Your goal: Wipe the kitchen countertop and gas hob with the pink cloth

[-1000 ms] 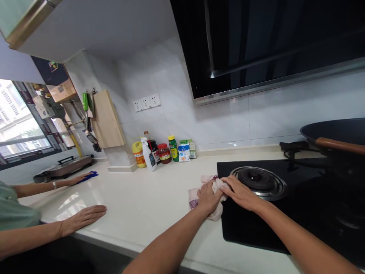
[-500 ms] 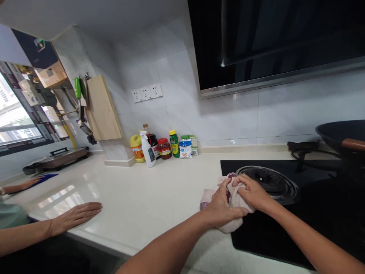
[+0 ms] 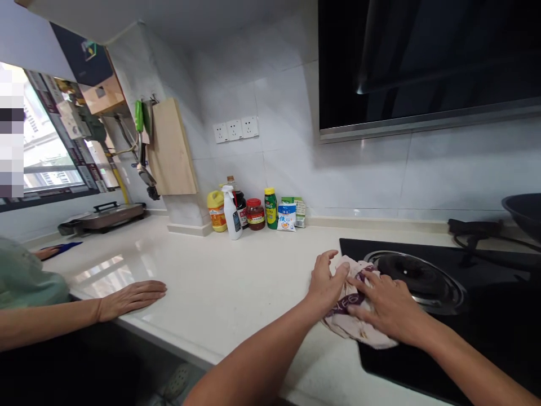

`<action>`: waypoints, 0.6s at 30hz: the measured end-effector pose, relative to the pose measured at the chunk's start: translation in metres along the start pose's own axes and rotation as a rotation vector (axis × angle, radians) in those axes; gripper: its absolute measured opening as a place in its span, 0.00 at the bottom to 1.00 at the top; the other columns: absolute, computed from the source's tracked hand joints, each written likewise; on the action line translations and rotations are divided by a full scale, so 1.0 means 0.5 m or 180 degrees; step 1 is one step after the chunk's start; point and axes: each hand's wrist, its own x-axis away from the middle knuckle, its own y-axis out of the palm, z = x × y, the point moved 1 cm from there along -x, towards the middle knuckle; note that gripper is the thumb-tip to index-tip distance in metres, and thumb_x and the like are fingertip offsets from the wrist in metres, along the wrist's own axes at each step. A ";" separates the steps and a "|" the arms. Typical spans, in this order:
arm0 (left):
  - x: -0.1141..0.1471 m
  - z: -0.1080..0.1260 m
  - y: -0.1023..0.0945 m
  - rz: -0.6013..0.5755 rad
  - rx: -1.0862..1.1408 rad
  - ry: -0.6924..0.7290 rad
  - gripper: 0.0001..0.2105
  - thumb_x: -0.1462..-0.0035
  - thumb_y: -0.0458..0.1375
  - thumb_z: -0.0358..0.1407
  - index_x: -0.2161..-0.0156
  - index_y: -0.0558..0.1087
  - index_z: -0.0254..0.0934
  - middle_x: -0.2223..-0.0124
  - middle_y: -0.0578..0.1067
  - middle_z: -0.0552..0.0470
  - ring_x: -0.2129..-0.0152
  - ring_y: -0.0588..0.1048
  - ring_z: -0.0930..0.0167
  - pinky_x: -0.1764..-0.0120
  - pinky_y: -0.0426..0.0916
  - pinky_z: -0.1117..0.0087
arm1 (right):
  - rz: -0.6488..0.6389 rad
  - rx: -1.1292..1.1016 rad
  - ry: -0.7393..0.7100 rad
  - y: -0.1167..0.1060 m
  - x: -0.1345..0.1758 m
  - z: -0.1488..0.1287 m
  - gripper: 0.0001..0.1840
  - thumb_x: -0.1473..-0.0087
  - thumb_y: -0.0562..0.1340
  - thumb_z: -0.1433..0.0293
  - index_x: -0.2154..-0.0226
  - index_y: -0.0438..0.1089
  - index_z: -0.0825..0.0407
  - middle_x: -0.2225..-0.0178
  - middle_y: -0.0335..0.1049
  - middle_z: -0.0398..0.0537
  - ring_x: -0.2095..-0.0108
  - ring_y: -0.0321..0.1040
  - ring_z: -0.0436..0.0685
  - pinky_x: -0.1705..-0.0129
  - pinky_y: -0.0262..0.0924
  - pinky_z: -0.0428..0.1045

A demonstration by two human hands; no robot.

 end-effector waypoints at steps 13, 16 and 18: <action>0.038 0.011 0.012 -0.0262 -0.0799 0.1284 0.15 0.39 0.58 0.41 0.48 0.73 0.42 0.43 0.70 0.46 0.44 0.67 0.60 0.40 0.61 0.55 | -0.0422 0.0329 -0.0300 0.052 -0.072 -0.013 0.23 0.43 0.58 0.61 0.45 0.70 0.43 0.42 0.67 0.58 0.48 0.65 0.70 0.50 0.57 0.65; 0.043 0.013 0.015 -0.0324 -0.1000 0.1435 0.16 0.40 0.61 0.43 0.49 0.73 0.41 0.43 0.71 0.45 0.46 0.69 0.59 0.43 0.64 0.54 | -0.0480 0.0552 -0.0092 0.070 -0.135 0.017 0.23 0.41 0.57 0.61 0.44 0.70 0.42 0.39 0.65 0.57 0.45 0.64 0.72 0.46 0.55 0.67; 0.044 0.011 0.020 -0.0337 -0.1266 0.1655 0.16 0.40 0.61 0.46 0.50 0.74 0.40 0.44 0.72 0.45 0.47 0.69 0.58 0.44 0.64 0.53 | -0.0481 0.0613 0.0120 0.085 -0.179 0.039 0.25 0.41 0.56 0.61 0.42 0.67 0.43 0.36 0.61 0.57 0.43 0.63 0.72 0.45 0.54 0.66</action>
